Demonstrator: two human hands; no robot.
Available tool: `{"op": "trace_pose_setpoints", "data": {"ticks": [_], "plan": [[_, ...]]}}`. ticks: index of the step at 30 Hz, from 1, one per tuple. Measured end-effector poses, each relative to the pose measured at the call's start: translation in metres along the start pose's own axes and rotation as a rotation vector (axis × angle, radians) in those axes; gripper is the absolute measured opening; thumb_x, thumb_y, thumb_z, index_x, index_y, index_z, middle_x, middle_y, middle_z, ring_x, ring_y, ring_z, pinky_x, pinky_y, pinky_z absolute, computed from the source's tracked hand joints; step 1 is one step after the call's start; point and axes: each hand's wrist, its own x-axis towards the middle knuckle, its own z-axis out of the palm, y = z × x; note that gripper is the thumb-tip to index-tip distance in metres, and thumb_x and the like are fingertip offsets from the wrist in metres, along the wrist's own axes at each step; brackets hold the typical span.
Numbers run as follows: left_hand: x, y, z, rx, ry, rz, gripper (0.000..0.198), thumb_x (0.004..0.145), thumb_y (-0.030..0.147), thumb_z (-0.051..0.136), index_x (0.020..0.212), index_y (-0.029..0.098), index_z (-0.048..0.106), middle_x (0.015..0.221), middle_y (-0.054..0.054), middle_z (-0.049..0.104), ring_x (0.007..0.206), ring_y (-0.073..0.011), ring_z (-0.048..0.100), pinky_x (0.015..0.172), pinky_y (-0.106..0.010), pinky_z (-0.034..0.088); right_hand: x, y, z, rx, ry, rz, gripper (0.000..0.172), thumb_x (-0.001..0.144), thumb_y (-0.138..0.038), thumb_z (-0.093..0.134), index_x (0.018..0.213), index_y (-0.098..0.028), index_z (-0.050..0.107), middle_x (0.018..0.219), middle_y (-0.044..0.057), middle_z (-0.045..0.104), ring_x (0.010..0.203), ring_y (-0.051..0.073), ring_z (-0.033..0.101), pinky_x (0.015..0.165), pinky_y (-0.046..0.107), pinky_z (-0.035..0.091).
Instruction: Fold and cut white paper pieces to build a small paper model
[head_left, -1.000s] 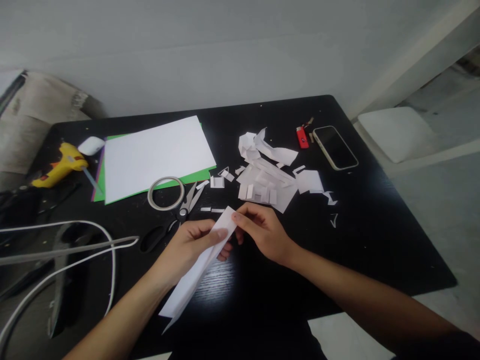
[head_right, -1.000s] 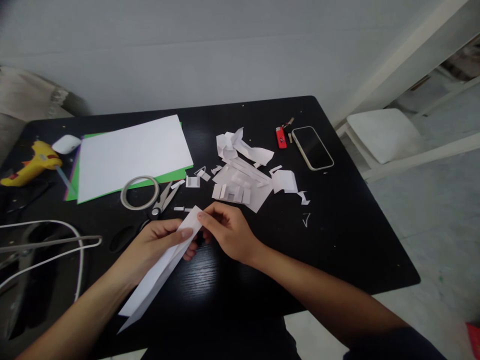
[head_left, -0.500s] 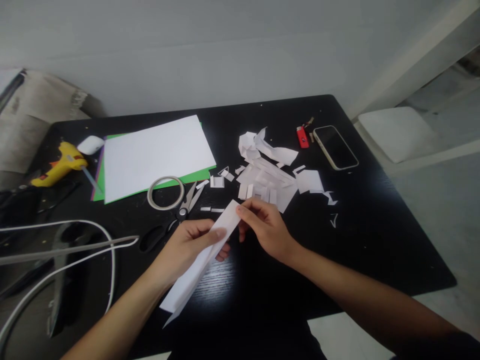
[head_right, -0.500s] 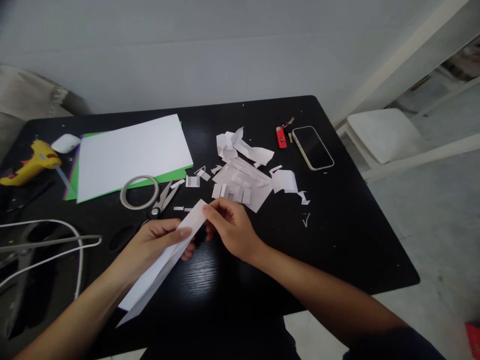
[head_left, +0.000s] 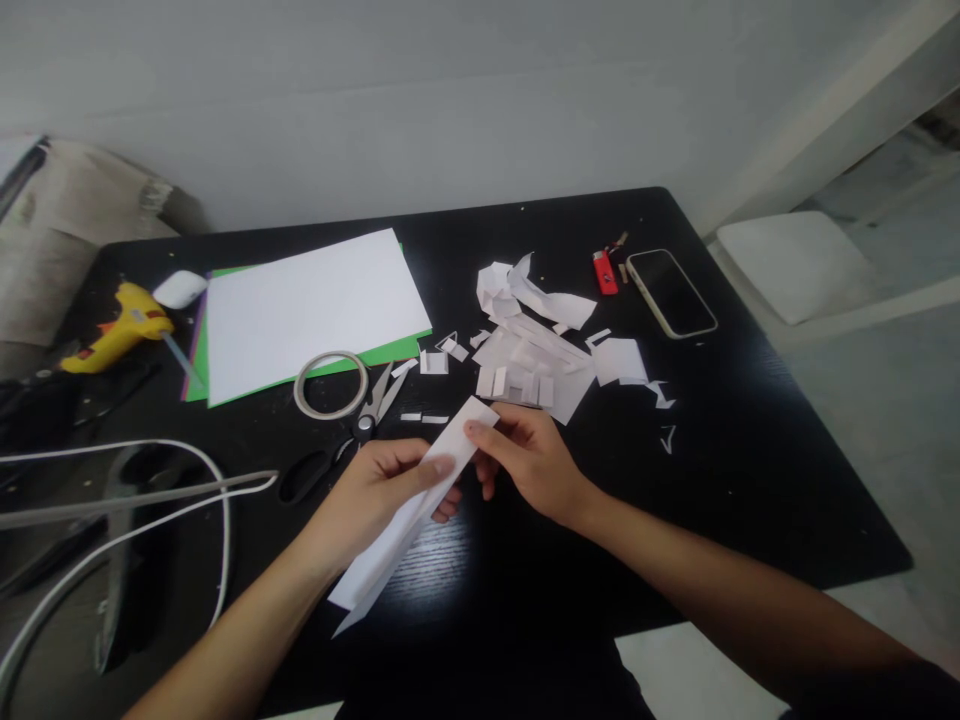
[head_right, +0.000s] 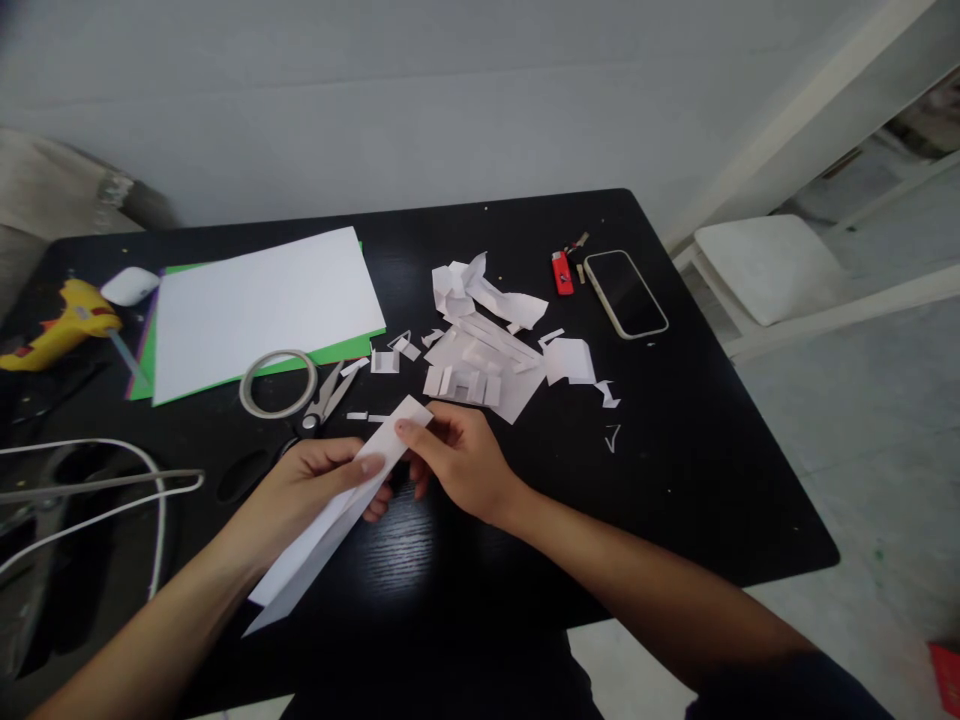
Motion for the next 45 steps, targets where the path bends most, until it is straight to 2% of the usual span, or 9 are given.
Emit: {"op": "trace_pose_setpoints", "data": {"ticks": [5,11,16,20,24,28,33,38,45], "plan": [[0.0,-0.002,-0.004,-0.025,-0.005,-0.036,0.027,0.086,0.043,0.084,0.093,0.016,0.082,0.076,-0.005,0.079,0.067,-0.0163,0.074,0.069,-0.028,0.061,0.002,-0.004,-0.002,0.004,0.058,-0.045,0.033,0.088,-0.047,0.079,0.077,-0.018,0.067,0.059,-0.003,0.06,0.048,0.011,0.058,0.042,0.022,0.053],[-0.001,-0.003,-0.004,-0.053,-0.037,-0.026,0.024,0.086,0.04,0.084,0.088,0.017,0.08,0.075,-0.004,0.079,0.065,-0.0135,0.073,0.068,-0.025,0.06,0.004,-0.007,-0.003,0.011,0.129,-0.114,0.032,0.09,-0.045,0.076,0.075,-0.019,0.067,0.057,-0.004,0.059,0.048,0.011,0.058,0.043,0.022,0.054],[0.001,-0.002,-0.005,-0.024,-0.055,-0.002,0.023,0.088,0.039,0.082,0.086,0.016,0.077,0.077,-0.003,0.077,0.067,-0.013,0.072,0.068,-0.025,0.06,0.004,-0.004,-0.004,0.022,0.173,-0.121,0.032,0.09,-0.044,0.076,0.075,-0.018,0.067,0.057,-0.003,0.06,0.048,0.012,0.059,0.043,0.023,0.054],[0.0,0.0,-0.009,0.032,-0.109,0.007,0.024,0.089,0.039,0.081,0.091,0.016,0.076,0.079,-0.003,0.075,0.069,-0.0132,0.071,0.068,-0.025,0.061,0.005,-0.003,-0.005,0.075,0.21,-0.147,0.03,0.091,-0.042,0.076,0.076,-0.018,0.067,0.06,-0.003,0.061,0.05,0.012,0.06,0.045,0.023,0.056],[-0.002,0.007,-0.016,0.075,-0.141,0.037,0.023,0.089,0.037,0.081,0.093,0.015,0.076,0.087,-0.005,0.075,0.075,-0.0148,0.072,0.067,-0.024,0.061,0.007,-0.004,-0.006,0.146,0.245,-0.179,0.027,0.09,-0.04,0.077,0.079,-0.017,0.069,0.064,-0.002,0.062,0.055,0.012,0.061,0.048,0.024,0.059],[-0.006,0.02,-0.028,0.161,-0.142,0.091,0.02,0.089,0.033,0.081,0.095,0.015,0.075,0.085,-0.004,0.074,0.074,-0.0147,0.071,0.066,-0.023,0.061,0.005,-0.004,-0.004,0.204,0.224,-0.166,0.024,0.088,-0.037,0.079,0.081,-0.016,0.071,0.069,-0.001,0.066,0.061,0.014,0.065,0.05,0.025,0.062],[-0.01,0.027,-0.043,0.243,-0.123,0.081,0.022,0.085,0.027,0.084,0.103,0.018,0.074,0.085,-0.003,0.076,0.076,-0.0136,0.073,0.073,-0.023,0.061,0.004,-0.003,-0.004,0.203,0.223,-0.153,0.022,0.087,-0.036,0.08,0.084,-0.016,0.073,0.072,0.001,0.069,0.065,0.015,0.068,0.053,0.025,0.065],[-0.009,0.028,-0.048,0.324,0.008,0.124,0.021,0.085,0.034,0.084,0.092,0.017,0.075,0.079,-0.003,0.075,0.07,-0.0133,0.072,0.069,-0.021,0.061,0.005,-0.005,-0.007,0.204,0.243,-0.181,0.02,0.089,-0.033,0.078,0.082,-0.016,0.073,0.071,0.001,0.07,0.066,0.015,0.07,0.055,0.026,0.066],[-0.002,0.026,-0.048,0.16,0.443,0.324,0.048,0.066,0.033,0.097,0.104,0.017,0.075,0.098,-0.004,0.076,0.072,-0.0147,0.074,0.067,-0.023,0.066,0.003,0.002,-0.004,0.203,0.21,-0.144,0.019,0.09,-0.034,0.077,0.087,-0.016,0.073,0.073,0.002,0.072,0.068,0.016,0.073,0.058,0.026,0.066]]}}
